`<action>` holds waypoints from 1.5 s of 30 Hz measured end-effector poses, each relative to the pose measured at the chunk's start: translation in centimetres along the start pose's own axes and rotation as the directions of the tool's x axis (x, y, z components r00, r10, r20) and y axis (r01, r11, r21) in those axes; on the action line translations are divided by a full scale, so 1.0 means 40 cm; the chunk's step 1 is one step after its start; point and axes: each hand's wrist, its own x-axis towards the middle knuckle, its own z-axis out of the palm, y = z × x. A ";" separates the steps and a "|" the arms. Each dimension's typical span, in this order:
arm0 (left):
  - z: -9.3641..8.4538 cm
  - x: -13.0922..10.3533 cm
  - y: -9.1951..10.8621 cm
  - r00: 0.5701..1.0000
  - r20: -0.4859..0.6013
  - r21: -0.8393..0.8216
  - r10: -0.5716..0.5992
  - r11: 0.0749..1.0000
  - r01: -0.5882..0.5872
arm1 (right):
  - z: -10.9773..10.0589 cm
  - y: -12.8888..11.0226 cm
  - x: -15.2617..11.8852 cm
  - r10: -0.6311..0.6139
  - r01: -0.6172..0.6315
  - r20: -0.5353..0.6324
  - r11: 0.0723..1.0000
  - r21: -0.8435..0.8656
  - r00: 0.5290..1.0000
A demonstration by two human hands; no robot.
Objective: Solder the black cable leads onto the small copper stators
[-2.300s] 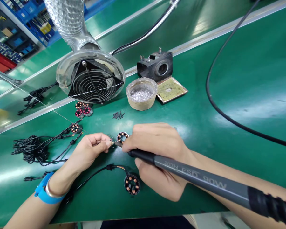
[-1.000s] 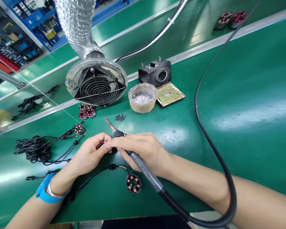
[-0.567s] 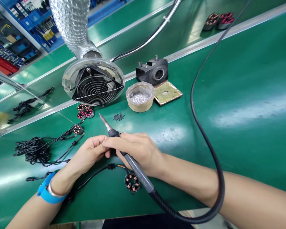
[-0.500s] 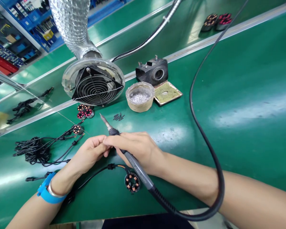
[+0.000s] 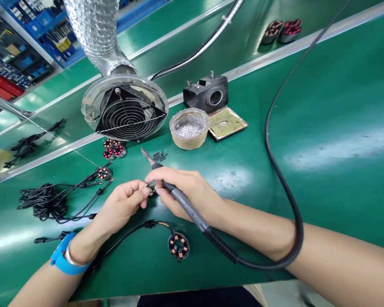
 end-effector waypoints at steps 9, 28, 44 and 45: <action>-0.002 0.002 -0.002 0.999 -0.039 -0.030 -0.023 0.999 0.021 | -0.003 0.002 0.003 -0.009 0.008 0.025 0.999 0.036 1.000; 0.000 0.001 -0.005 0.999 -0.047 0.064 0.025 0.998 -0.022 | -0.123 -0.062 -0.010 -0.006 0.006 0.016 0.999 -0.036 1.000; 0.002 0.004 -0.008 0.998 -0.062 0.065 0.032 0.998 -0.028 | -0.113 -0.074 -0.010 -0.005 0.003 0.025 0.997 0.078 1.000; 0.002 0.003 -0.008 0.998 -0.060 0.065 0.034 0.997 -0.030 | -0.112 -0.075 -0.009 -0.005 0.003 0.023 0.997 0.081 1.000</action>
